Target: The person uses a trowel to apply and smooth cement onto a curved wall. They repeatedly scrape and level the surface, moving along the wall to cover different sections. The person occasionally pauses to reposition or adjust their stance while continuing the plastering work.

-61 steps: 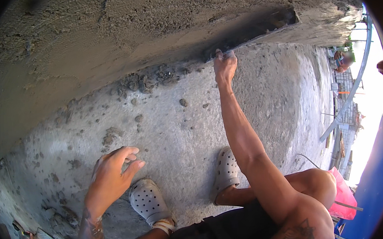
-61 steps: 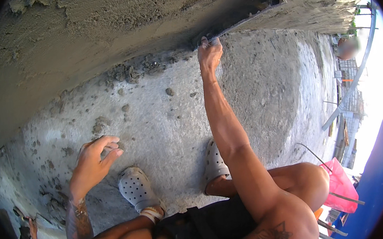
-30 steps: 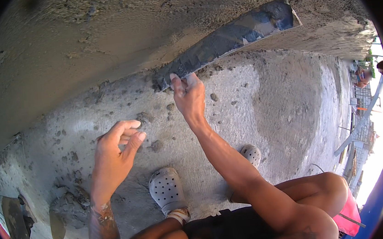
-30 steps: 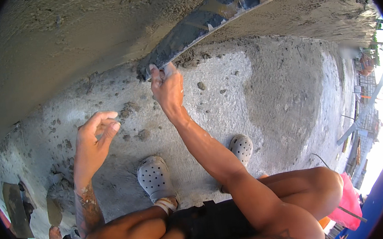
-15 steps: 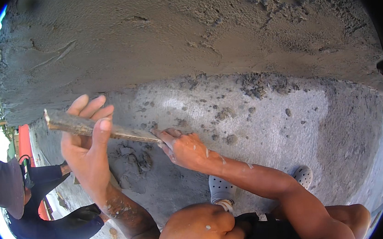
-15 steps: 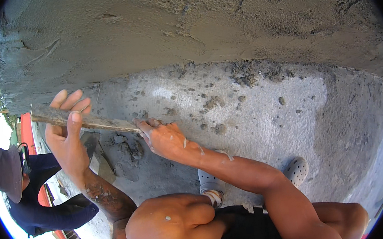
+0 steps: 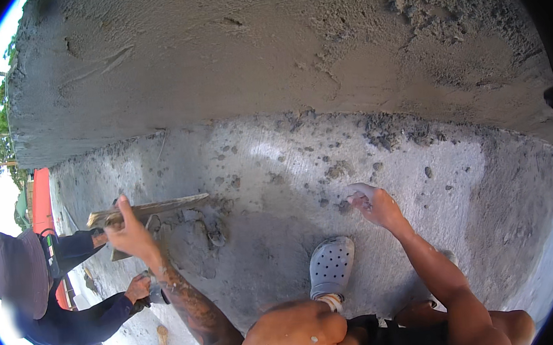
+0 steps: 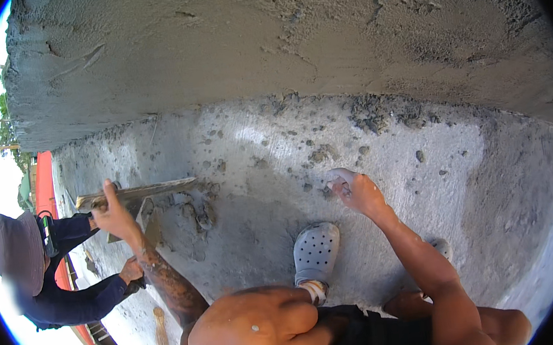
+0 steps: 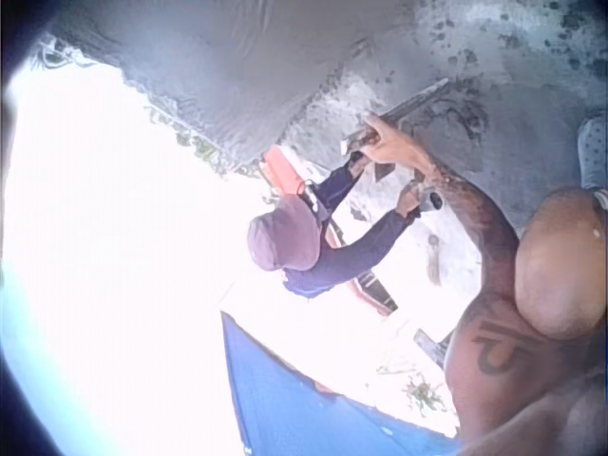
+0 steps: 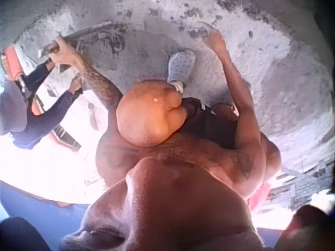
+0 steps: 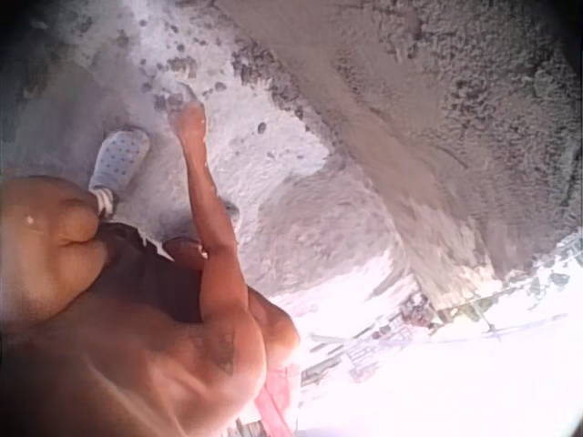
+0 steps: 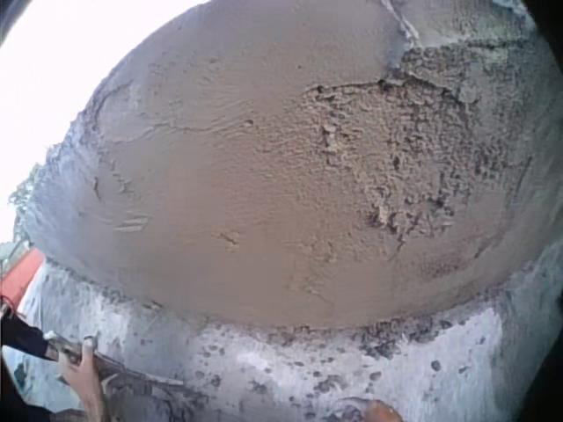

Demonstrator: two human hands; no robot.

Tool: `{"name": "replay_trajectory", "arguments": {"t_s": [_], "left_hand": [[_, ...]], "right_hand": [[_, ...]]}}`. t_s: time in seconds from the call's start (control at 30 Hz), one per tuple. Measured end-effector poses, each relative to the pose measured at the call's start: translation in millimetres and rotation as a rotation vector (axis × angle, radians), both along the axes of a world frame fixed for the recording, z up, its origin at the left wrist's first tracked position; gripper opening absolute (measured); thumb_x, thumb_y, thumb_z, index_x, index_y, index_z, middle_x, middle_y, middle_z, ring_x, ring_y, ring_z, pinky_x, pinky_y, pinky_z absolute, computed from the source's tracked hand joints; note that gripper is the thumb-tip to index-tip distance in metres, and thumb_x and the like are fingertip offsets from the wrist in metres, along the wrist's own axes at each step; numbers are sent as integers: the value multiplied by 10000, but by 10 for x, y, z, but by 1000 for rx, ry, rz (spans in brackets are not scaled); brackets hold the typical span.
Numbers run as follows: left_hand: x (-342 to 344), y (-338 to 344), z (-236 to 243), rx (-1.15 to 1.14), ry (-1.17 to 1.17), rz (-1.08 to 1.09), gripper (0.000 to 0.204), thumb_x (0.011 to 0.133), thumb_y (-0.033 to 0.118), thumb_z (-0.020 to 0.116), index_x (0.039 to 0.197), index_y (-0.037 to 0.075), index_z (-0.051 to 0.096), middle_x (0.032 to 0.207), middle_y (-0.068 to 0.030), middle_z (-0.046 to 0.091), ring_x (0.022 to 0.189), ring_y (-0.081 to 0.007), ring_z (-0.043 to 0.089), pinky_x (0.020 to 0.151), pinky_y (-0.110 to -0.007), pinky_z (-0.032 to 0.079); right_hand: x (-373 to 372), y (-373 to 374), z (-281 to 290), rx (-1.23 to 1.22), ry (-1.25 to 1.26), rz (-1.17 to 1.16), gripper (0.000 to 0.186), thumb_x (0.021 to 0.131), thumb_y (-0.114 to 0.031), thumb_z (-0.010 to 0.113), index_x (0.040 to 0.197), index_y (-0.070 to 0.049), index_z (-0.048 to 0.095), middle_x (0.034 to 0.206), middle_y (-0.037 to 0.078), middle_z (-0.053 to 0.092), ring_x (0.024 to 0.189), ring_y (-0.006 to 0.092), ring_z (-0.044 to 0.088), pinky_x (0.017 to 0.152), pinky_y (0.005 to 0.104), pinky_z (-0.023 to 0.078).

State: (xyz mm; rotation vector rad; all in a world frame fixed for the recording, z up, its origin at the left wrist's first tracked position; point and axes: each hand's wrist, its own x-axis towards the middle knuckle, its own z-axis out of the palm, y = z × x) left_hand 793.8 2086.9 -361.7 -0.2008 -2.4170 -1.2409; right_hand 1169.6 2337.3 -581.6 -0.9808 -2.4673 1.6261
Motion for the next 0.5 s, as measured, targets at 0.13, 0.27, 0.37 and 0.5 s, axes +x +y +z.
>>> {"name": "replay_trajectory", "arguments": {"t_s": [0.13, 0.27, 0.37, 0.5], "left_hand": [[-35, -217, 177, 107, 324, -53, 433, 894, 213, 803, 1131, -112, 644, 994, -163, 722, 837, -176, 681, 745, -305, 567], [-54, -307, -28, -216, 54, 77, 383, 916, 220, 775, 1119, -85, 664, 972, -128, 724, 830, -154, 672, 797, -318, 557], [-228, -508, -169, 67, 85, -124, 319, 957, 185, 718, 1081, -104, 666, 942, -123, 717, 842, -165, 668, 778, -334, 554], [-610, -812, -188, 82, -93, -195, 398, 976, 173, 692, 1233, -109, 581, 1081, -175, 695, 961, -192, 673, 876, -326, 548]], "right_hand": [[-5, 143, 5, -10, 17, -135, 354, 928, -133, 709, 1268, -57, 646, 925, 134, 759, 742, 199, 703, 742, 323, 567], [-120, 210, 51, 18, 44, -199, 346, 949, -181, 696, 1270, -64, 642, 901, 133, 751, 708, 207, 677, 705, 346, 547], [-131, 237, 139, 64, 107, -118, 343, 963, -216, 689, 1273, -75, 646, 904, 129, 752, 720, 212, 685, 711, 347, 550], [-90, 276, 218, 72, 99, -154, 327, 967, -223, 688, 1264, -89, 657, 890, 131, 748, 702, 204, 676, 709, 348, 551]]}}
